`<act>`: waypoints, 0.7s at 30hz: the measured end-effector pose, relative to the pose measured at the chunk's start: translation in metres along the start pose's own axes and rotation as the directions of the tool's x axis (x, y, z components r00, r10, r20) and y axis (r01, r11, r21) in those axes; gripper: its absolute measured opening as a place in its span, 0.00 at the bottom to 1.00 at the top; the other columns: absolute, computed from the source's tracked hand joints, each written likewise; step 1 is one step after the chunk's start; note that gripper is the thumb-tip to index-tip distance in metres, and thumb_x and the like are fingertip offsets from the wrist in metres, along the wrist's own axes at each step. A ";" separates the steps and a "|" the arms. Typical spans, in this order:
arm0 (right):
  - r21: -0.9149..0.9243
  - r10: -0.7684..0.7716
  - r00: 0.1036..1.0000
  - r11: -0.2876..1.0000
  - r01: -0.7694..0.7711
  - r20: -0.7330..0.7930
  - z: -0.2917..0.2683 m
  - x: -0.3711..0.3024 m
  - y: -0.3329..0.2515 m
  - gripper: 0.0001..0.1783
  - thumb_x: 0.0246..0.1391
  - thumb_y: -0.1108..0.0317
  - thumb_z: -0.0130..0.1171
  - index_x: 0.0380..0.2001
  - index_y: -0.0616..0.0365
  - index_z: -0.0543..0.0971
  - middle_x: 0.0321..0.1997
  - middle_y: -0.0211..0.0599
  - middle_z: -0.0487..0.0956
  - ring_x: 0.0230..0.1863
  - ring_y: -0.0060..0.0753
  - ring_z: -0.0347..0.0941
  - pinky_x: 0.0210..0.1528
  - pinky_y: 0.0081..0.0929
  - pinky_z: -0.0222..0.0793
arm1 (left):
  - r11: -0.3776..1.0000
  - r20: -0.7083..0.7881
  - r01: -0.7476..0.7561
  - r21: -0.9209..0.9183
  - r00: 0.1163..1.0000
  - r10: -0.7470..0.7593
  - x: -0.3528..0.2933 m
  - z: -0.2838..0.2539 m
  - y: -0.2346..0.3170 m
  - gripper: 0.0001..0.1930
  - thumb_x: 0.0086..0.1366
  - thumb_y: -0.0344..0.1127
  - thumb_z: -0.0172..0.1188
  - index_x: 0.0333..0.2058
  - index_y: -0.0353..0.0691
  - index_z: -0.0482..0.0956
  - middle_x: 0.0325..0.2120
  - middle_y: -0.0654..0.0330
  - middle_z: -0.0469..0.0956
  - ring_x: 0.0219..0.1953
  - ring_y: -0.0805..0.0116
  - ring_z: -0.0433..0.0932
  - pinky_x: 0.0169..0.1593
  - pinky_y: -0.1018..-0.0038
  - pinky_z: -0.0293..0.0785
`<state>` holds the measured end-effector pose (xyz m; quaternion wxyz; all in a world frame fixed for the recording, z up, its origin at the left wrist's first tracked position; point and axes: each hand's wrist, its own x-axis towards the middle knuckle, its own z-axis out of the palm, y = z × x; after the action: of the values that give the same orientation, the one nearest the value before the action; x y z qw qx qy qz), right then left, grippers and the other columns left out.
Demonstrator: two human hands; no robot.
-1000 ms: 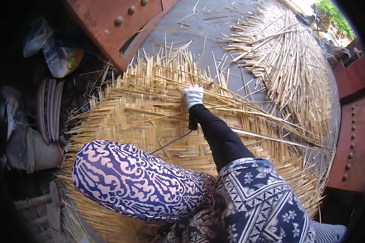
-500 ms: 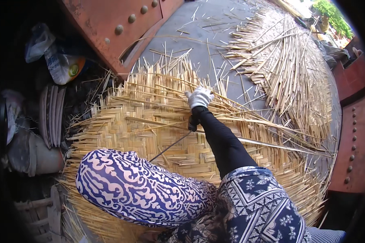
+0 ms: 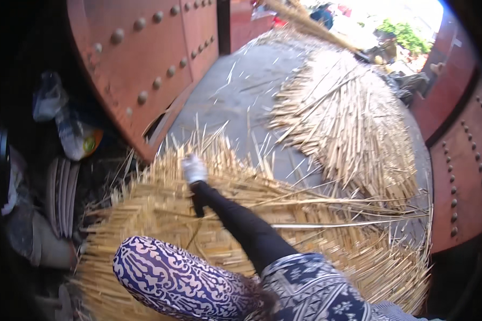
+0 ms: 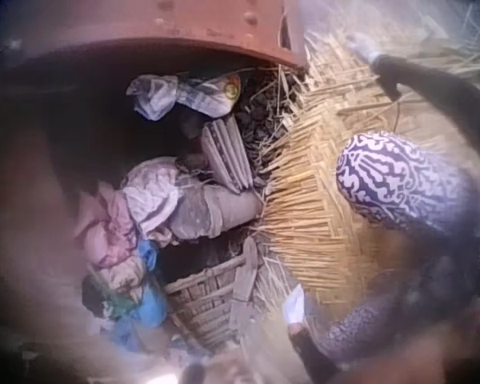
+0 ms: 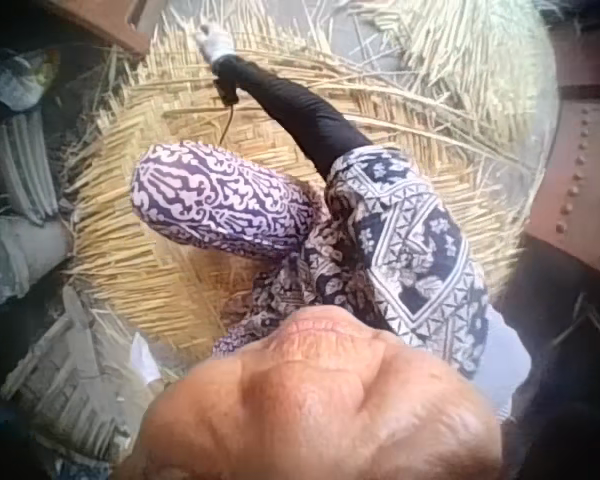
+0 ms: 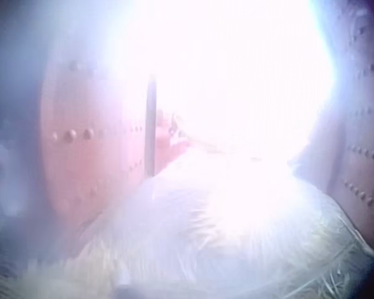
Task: Manually weaving a mat from straw or bamboo strips.
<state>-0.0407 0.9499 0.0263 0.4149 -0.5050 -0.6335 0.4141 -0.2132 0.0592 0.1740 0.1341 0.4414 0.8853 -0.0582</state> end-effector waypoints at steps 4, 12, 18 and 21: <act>0.379 -0.207 0.947 0.920 0.103 0.245 0.010 -0.013 -0.186 0.18 0.47 0.56 0.49 0.36 0.57 0.74 0.34 0.46 0.75 0.37 0.42 0.72 0.41 0.30 0.65 | 0.945 0.024 0.268 -0.188 0.963 -0.269 0.082 -0.039 0.102 0.16 0.59 0.36 0.49 0.43 0.34 0.71 0.40 0.53 0.73 0.44 0.64 0.71 0.50 0.75 0.64; 0.836 -0.762 0.454 0.203 -0.510 0.463 -0.083 -0.049 -0.470 0.19 0.48 0.48 0.45 0.31 0.51 0.70 0.24 0.30 0.71 0.24 0.31 0.67 0.26 0.31 0.63 | 0.976 -0.021 0.156 -0.150 0.987 -0.161 0.107 -0.087 0.155 0.15 0.58 0.35 0.49 0.42 0.33 0.72 0.40 0.53 0.74 0.43 0.65 0.72 0.49 0.76 0.64; 0.889 -0.725 0.527 0.432 -0.155 0.444 -0.225 0.029 -0.466 0.14 0.51 0.56 0.44 0.36 0.52 0.70 0.34 0.36 0.70 0.36 0.30 0.66 0.38 0.27 0.62 | 0.825 0.037 0.346 -0.446 0.929 -0.369 0.122 -0.121 0.207 0.14 0.56 0.32 0.52 0.41 0.33 0.73 0.39 0.55 0.74 0.43 0.68 0.71 0.49 0.77 0.63; 0.785 -0.593 0.639 0.619 -0.028 0.490 -0.263 0.090 -0.401 0.13 0.53 0.61 0.43 0.38 0.53 0.70 0.40 0.39 0.70 0.42 0.29 0.65 0.44 0.25 0.61 | 0.823 0.038 0.378 -0.425 0.915 -0.401 0.126 -0.125 0.203 0.15 0.55 0.31 0.53 0.42 0.33 0.72 0.40 0.55 0.74 0.44 0.68 0.71 0.50 0.78 0.63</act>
<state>0.0756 1.0072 0.4968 0.3656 0.0268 -0.5974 0.7133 -0.1473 0.3057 0.2600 0.1884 0.2131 0.9510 0.1211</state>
